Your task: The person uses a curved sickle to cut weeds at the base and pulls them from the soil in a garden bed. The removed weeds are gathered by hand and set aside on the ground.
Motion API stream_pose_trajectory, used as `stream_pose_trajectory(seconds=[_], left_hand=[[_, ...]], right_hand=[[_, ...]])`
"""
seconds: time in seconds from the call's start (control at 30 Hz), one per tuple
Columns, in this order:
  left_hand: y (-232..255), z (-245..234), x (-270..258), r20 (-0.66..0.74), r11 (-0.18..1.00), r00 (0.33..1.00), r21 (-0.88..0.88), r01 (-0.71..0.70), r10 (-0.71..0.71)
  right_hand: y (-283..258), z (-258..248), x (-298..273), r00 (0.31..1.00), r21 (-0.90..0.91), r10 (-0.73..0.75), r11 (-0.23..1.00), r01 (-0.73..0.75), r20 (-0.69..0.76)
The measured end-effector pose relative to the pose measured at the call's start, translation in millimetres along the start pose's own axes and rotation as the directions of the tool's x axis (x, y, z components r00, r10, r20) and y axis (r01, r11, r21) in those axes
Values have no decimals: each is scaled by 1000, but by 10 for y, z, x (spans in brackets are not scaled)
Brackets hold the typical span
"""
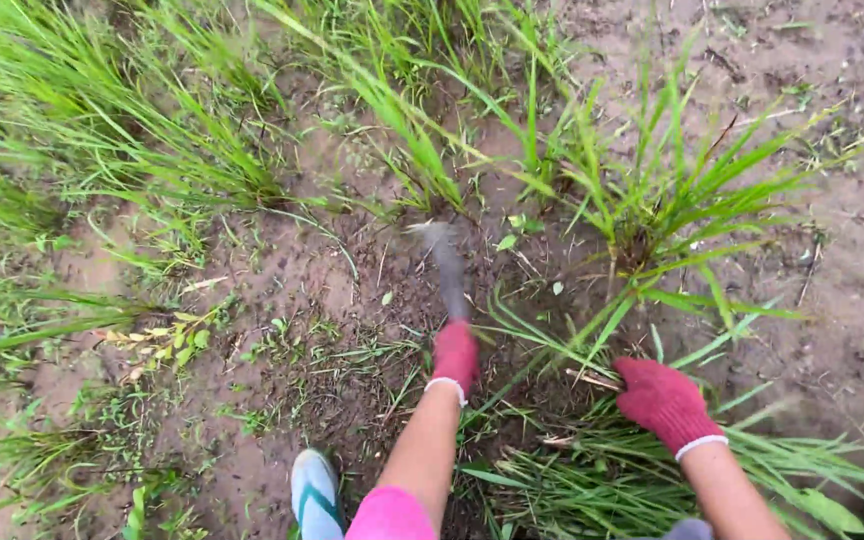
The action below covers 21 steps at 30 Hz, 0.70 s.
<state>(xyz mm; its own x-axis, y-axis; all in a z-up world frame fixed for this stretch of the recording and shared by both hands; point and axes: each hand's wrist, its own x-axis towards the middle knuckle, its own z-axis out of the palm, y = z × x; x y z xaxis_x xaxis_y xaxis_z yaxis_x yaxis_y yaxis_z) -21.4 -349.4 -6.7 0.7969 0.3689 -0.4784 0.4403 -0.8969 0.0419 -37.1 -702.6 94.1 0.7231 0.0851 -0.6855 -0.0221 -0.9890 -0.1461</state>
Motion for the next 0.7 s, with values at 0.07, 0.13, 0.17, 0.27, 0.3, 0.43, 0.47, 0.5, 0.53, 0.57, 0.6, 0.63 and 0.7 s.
stream_pose_trajectory(seconds=[0.07, 0.13, 0.17, 0.27, 0.3, 0.43, 0.47, 0.5, 0.53, 0.57, 0.6, 0.63, 0.7], left_hand=[[55, 454, 166, -235, 894, 863, 147, -424, 448], [-38, 565, 264, -371, 706, 604, 299, -642, 706], [-207, 664, 244, -405, 452, 263, 495, -742, 876], [-797, -300, 307, -97, 275, 277, 625, -731, 956], [-982, -737, 229, -104, 283, 281, 625, -727, 954], [-1802, -2175, 113, 66, 614, 681, 375, -695, 730], [-2024, -2487, 165, 141, 703, 784, 369, -608, 605], [-2147, -2747, 59, 144, 703, 780, 358, -615, 609], [-2271, -3002, -26, 129, 709, 795, 384, -591, 592], [-2407, -3256, -90, 120, 712, 808, 412, -569, 576], [-2616, -3182, 111, 131, 709, 803, 404, -578, 581], [-2820, -3100, 315, 33, 827, 864, 272, -492, 503], [-3041, -3000, 555, -37, 908, 912, 118, -401, 408]], right_hand=[[-329, -311, -346, 996, -44, -63, 997, 66, 65], [-299, -361, -312, 997, -82, -73, 994, 76, 31], [-332, -289, -331, 996, -94, -91, 991, 92, 14], [-597, -545, -452, 992, -253, -128, 960, 122, -5], [-826, -682, -537, 991, -260, -132, 957, 126, -7], [-1885, -1023, -888, 888, -306, -447, 865, 397, -112], [-2200, -1078, -960, 852, -337, -505, 833, 440, -136], [-2426, -950, -844, 857, -342, -498, 834, 434, -128], [-2646, -818, -710, 876, -295, -478, 848, 441, -64], [-2874, -658, -570, 891, -239, -455, 864, 442, 3], [-2985, -509, -464, 896, -237, -445, 869, 435, 13], [-3092, -346, -363, 927, -337, -371, 868, 366, 51], [-3209, 60, -143, 956, -435, -280, 852, 291, 91]])
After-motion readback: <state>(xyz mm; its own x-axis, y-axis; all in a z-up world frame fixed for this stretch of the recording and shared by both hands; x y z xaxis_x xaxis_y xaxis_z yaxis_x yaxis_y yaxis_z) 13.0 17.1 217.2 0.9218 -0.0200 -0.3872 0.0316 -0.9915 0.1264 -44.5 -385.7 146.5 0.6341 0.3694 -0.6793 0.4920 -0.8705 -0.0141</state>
